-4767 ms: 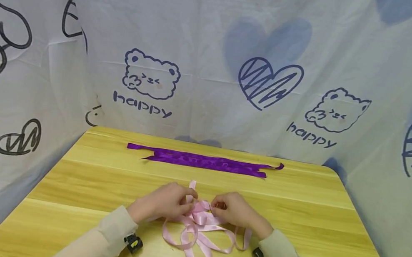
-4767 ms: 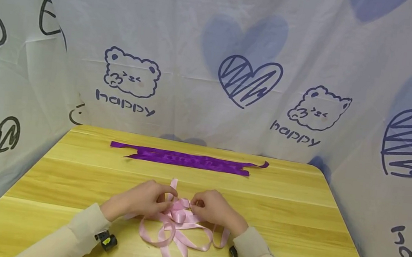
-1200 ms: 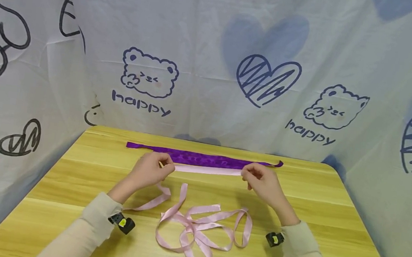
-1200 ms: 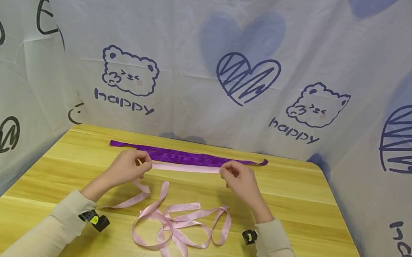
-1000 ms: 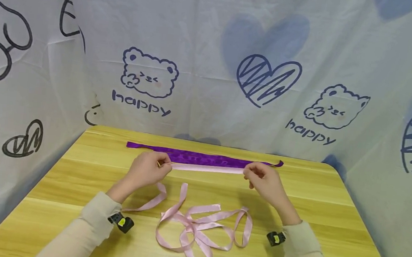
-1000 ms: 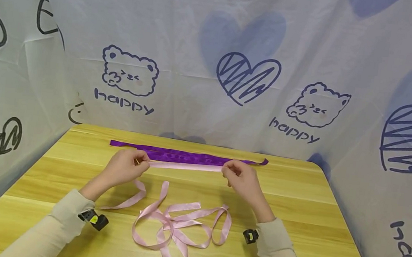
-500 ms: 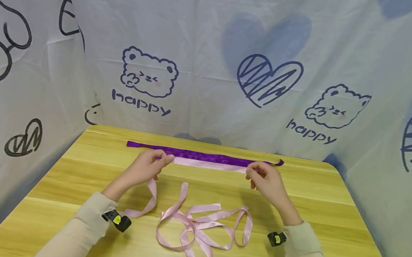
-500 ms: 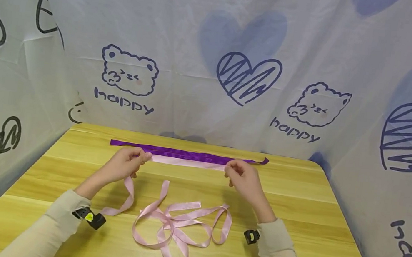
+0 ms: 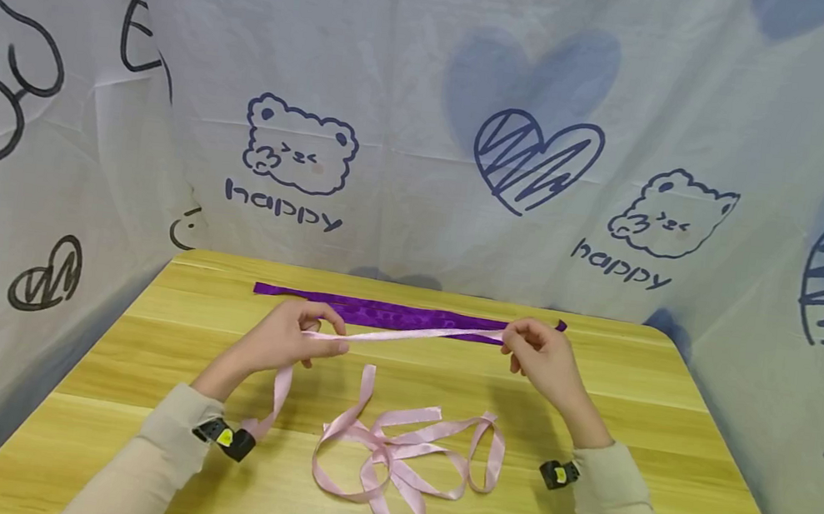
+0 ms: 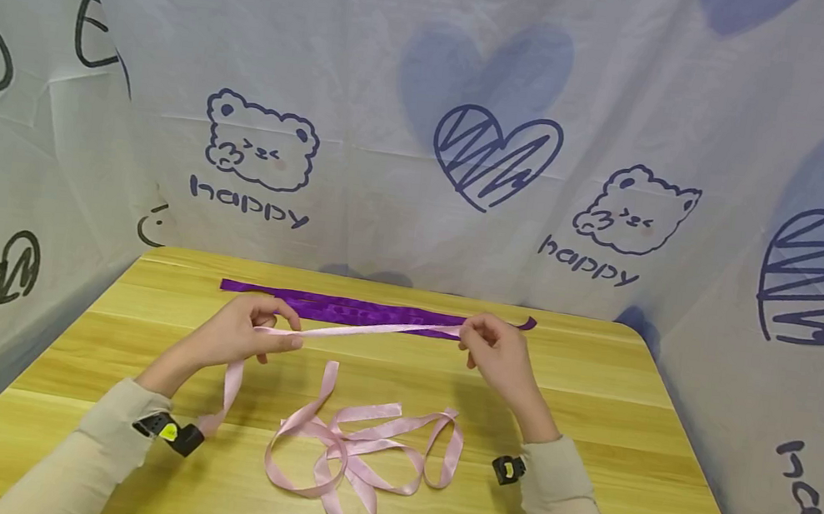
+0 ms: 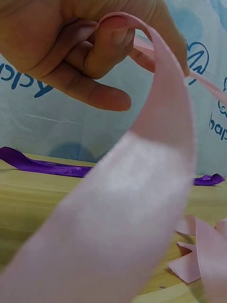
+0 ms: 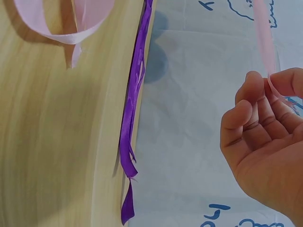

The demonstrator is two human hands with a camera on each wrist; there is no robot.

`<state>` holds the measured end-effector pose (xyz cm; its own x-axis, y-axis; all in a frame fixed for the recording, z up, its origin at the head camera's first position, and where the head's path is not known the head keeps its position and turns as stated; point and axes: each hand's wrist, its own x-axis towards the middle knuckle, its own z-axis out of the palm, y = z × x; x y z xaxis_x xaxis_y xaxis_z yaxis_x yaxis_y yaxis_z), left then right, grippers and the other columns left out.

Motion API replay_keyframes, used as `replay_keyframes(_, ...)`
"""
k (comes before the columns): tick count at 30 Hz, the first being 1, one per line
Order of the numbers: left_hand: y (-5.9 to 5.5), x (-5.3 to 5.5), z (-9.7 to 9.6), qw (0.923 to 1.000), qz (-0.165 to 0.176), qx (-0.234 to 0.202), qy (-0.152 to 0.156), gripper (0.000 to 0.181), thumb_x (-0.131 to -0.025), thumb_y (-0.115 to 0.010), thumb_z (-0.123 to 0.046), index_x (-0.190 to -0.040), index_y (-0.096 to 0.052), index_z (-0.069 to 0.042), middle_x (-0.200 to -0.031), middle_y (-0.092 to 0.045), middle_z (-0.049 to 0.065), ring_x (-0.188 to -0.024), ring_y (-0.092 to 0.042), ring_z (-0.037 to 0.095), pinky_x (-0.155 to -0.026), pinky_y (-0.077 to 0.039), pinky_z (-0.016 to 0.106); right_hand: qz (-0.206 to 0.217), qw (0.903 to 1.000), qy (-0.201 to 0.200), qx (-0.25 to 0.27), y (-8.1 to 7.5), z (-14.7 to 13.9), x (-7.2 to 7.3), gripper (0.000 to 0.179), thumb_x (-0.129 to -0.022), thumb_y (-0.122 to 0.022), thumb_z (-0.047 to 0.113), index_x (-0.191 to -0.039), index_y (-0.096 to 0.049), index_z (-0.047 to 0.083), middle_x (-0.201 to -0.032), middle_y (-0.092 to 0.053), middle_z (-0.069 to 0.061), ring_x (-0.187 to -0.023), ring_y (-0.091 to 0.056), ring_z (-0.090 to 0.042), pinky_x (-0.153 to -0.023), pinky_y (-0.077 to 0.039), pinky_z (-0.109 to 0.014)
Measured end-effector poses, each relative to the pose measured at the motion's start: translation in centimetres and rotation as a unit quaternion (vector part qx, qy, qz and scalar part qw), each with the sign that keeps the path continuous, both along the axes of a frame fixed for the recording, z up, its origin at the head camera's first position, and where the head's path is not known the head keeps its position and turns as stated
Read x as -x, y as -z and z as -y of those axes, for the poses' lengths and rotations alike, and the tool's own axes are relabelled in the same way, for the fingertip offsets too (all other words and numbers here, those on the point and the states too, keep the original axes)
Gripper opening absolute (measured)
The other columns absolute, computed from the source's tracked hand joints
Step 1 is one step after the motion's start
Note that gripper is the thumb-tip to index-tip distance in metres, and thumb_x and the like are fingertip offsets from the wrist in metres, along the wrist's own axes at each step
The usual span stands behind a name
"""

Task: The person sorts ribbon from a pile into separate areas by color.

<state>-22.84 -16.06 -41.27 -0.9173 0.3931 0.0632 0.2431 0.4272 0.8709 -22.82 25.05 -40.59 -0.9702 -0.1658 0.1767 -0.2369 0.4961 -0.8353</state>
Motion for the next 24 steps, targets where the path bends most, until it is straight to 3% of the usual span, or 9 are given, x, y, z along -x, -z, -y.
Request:
replay_keyframes(6,0.28,0.04,0.32,0.9998,-0.012,-0.017,0.003,0.012,-0.100,-0.073,-0.024,-0.095,-0.079,-0.015,-0.081,-0.062,0.006,-0.063,-0.058,0.020,-0.059,-0.061,0.050,-0.001,1.0000,-0.001,0.003,0.27,-0.03,-0.10,0.019,-0.107,-0.062,0.023,-0.106,-0.070,0.006,-0.084,-0.070,-0.004,-0.060,-0.061,-0.015,-0.053,-0.046,-0.026)
replay_keyframes(11,0.37,0.19,0.28,0.9996,-0.026,-0.014,0.004,0.032,-0.109,-0.061,-0.026,-0.083,-0.073,-0.011,-0.069,-0.059,0.004,-0.057,-0.052,0.013,-0.052,-0.052,0.030,-0.005,0.9999,-0.009,0.003,0.39,0.03,-0.11,0.018,-0.107,-0.063,0.022,-0.105,-0.071,0.006,-0.084,-0.070,-0.005,-0.060,-0.061,-0.016,-0.054,-0.046,-0.026)
replay_keyframes(14,0.42,0.26,0.16,0.9998,-0.018,-0.007,0.000,0.043,-0.113,-0.052,-0.031,-0.079,-0.067,-0.008,-0.065,-0.053,0.004,-0.056,-0.046,0.010,-0.052,-0.050,0.029,-0.003,0.9999,-0.013,0.006,0.36,0.20,-0.03,0.017,-0.107,-0.063,0.021,-0.105,-0.071,0.006,-0.085,-0.071,-0.006,-0.062,-0.063,-0.022,-0.054,-0.047,-0.026)
replay_keyframes(16,0.52,0.25,0.10,1.0000,-0.007,0.000,-0.004,0.044,-0.113,-0.049,-0.033,-0.084,-0.068,-0.006,-0.071,-0.059,0.008,-0.053,-0.048,0.011,-0.051,-0.052,0.032,0.000,0.9998,-0.016,0.008,0.28,0.37,0.00,0.017,-0.107,-0.063,0.021,-0.105,-0.071,0.006,-0.086,-0.071,-0.007,-0.064,-0.063,-0.028,-0.054,-0.047,-0.026)
replay_keyframes(21,0.54,0.07,-0.14,0.9993,0.029,0.024,0.001,0.029,-0.103,-0.068,-0.044,-0.113,-0.071,-0.017,-0.097,-0.073,0.017,-0.045,-0.045,0.014,-0.043,-0.045,0.030,0.002,0.9998,-0.017,0.007,0.01,0.68,0.11,0.017,-0.106,-0.064,0.020,-0.104,-0.071,0.006,-0.085,-0.070,-0.008,-0.064,-0.063,-0.030,-0.053,-0.045,-0.026)
replay_keyframes(24,0.43,-0.03,-0.31,0.9988,0.041,0.024,0.011,0.027,-0.098,-0.075,-0.044,-0.115,-0.070,-0.024,-0.101,-0.075,0.015,-0.045,-0.040,0.012,-0.042,-0.041,0.026,0.000,0.9999,-0.015,0.005,-0.09,0.61,0.25,0.018,-0.106,-0.063,0.021,-0.104,-0.071,0.005,-0.084,-0.069,-0.009,-0.062,-0.062,-0.023,-0.053,-0.044,-0.026)
